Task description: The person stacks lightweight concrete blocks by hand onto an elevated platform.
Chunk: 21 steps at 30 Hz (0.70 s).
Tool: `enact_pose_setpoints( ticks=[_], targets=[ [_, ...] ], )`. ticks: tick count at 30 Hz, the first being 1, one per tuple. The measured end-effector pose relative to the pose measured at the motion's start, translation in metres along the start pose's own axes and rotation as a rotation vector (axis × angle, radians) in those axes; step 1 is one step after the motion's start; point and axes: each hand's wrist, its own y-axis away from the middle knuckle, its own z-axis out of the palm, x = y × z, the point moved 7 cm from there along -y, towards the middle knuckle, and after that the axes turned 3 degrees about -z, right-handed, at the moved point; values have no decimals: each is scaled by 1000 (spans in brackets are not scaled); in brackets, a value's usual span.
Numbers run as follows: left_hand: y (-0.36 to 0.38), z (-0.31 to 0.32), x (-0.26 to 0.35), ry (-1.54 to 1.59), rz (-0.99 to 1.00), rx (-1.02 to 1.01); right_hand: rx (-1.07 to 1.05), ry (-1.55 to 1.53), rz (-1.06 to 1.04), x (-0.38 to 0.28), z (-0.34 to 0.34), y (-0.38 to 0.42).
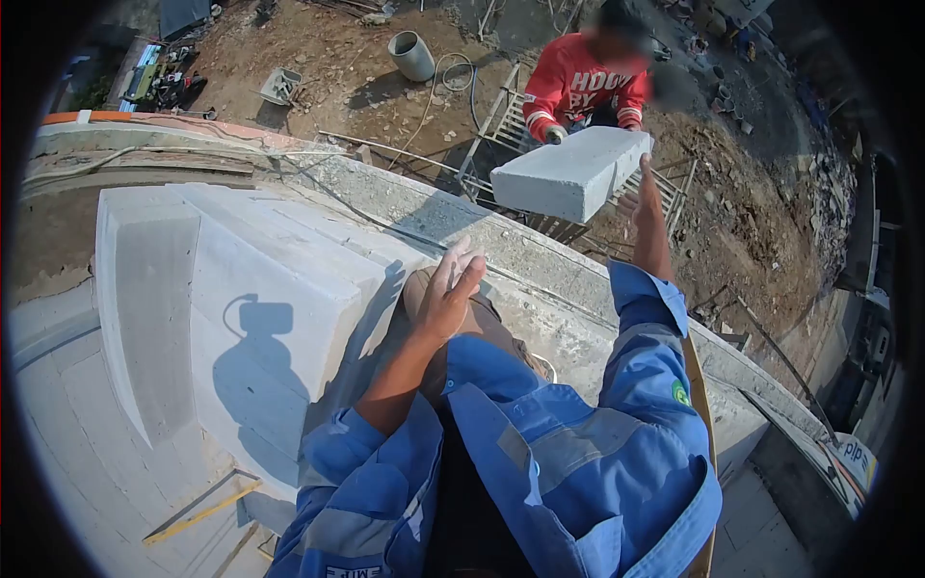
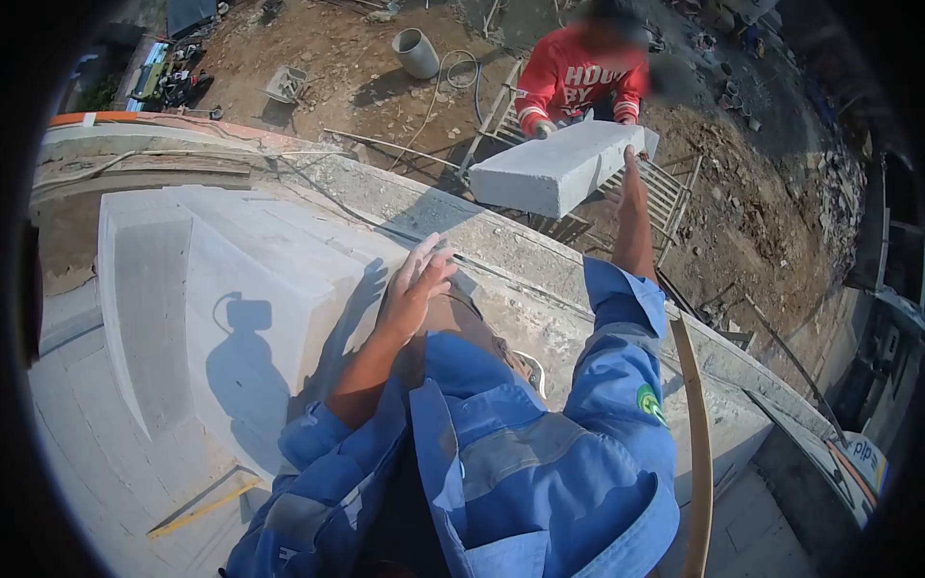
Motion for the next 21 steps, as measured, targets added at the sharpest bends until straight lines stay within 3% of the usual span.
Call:
enact_pose_setpoints(
  ticks=[2, 3, 6, 9, 12, 15, 19, 21],
  targets=[
    [-13, 21, -48, 73, -232, -54, -161, -18, 31, -5, 43, -3],
    [-8, 32, -58, 79, -240, -78, -240, -37, 56, -1, 59, -1],
    [8, 53, -92, -172, -149, -258, -391, -81, 137, 15, 90, 12],
    [43, 50, -53, -132, -165, -374, -407, -102, 163, 27, 86, 38],
    [59, 37, -67, -117, -67, -401, -404, -113, 143, 29, 83, 60],
    [111, 0, -27, -59, -37, -392, -388, -124, 59, 10, 74, 90],
    [136, -31, -42, -96, 44, -171, -397, -175, -134, -57, 63, 149],
    [121, -36, -78, -12, -128, -74, -405, -225, -226, -89, 57, 189]
  ],
)
